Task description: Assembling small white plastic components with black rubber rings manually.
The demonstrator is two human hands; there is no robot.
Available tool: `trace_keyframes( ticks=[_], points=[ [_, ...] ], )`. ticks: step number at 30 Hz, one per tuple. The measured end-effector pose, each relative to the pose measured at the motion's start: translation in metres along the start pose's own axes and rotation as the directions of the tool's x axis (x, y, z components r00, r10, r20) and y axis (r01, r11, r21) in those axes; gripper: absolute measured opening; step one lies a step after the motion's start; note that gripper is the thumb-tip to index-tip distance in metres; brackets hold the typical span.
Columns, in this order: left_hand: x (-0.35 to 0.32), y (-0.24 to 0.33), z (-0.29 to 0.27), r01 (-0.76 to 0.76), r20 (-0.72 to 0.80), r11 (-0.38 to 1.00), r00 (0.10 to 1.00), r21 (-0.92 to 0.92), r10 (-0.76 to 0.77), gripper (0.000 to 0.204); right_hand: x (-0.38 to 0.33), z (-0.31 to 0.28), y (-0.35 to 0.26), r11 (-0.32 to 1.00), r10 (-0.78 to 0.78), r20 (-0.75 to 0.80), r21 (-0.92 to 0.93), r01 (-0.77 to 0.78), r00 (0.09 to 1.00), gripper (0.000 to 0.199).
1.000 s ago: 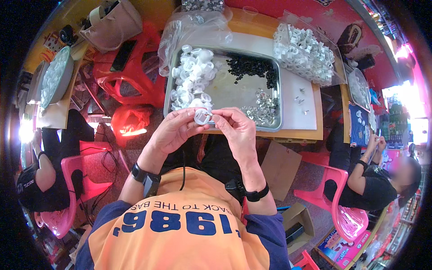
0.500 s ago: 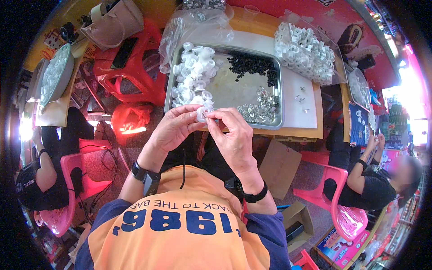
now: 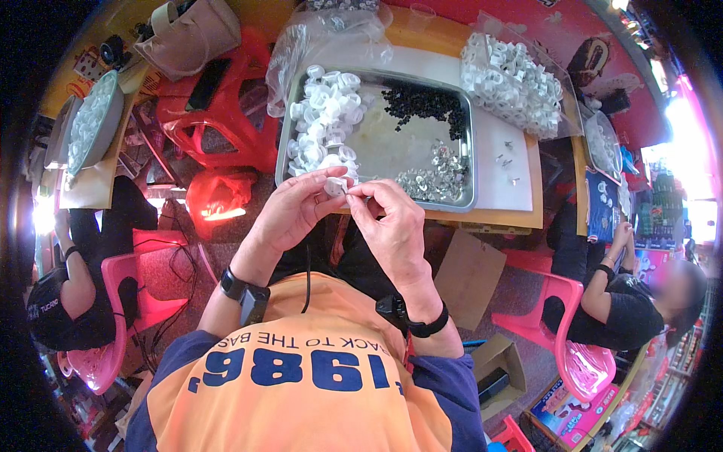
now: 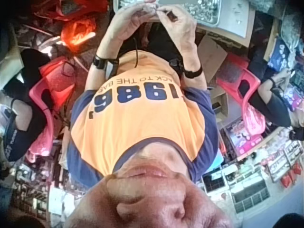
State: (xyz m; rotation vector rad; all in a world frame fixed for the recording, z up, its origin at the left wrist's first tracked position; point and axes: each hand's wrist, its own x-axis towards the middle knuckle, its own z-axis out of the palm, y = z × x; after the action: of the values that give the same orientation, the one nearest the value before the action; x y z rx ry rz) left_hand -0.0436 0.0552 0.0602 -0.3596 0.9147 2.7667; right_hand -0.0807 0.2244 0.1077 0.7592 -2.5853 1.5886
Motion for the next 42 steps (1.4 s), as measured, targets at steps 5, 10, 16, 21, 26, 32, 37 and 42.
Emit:
trace_keyframes(
  ticks=[5, 10, 16, 21, 26, 32, 37, 42],
  points=[
    [0.000, -0.004, -0.003, 0.016, 0.059, 0.996, 0.998, -0.082, -0.011, 0.037, -0.001, 0.001, 0.001, 1.000, 0.014, 0.010, 0.018, -0.014, 1.000, 0.010],
    [-0.004, 0.000, -0.001, 0.044, 0.051, 0.998, 0.998, -0.047, -0.042, 0.034, -0.002, 0.002, 0.003, 1.000, 0.026, 0.026, 0.007, -0.026, 0.999, 0.010],
    [-0.003, -0.003, -0.003, 0.041, 0.010, 0.999, 0.999, -0.024, -0.041, 0.030, -0.001, 0.002, 0.004, 1.000, -0.012, 0.026, 0.014, 0.012, 1.000, 0.010],
    [-0.004, -0.004, -0.003, 0.050, 0.010, 0.998, 0.999, -0.033, -0.049, 0.025, 0.000, 0.003, 0.007, 0.998, -0.065, -0.004, 0.022, 0.065, 0.998, 0.010],
    [-0.003, -0.005, -0.003, 0.067, -0.014, 0.995, 0.998, -0.071, -0.068, 0.021, -0.001, 0.004, 0.013, 0.988, -0.145, 0.027, -0.048, 0.146, 0.989, 0.010],
    [-0.002, -0.009, -0.005, 0.057, -0.013, 0.997, 0.998, -0.051, -0.058, 0.020, 0.001, -0.001, 0.005, 0.903, -0.303, 0.110, -0.284, 0.322, 0.946, 0.010],
    [0.001, -0.013, -0.006, 0.043, -0.029, 0.998, 0.999, -0.038, -0.044, 0.019, -0.001, 0.000, 0.004, 0.872, -0.312, 0.112, -0.359, 0.331, 0.943, 0.011],
    [0.002, -0.015, -0.007, 0.011, -0.032, 0.997, 0.999, -0.072, -0.013, 0.019, -0.003, 0.004, 0.006, 0.896, -0.287, 0.098, -0.324, 0.303, 0.953, 0.013]
  ],
)
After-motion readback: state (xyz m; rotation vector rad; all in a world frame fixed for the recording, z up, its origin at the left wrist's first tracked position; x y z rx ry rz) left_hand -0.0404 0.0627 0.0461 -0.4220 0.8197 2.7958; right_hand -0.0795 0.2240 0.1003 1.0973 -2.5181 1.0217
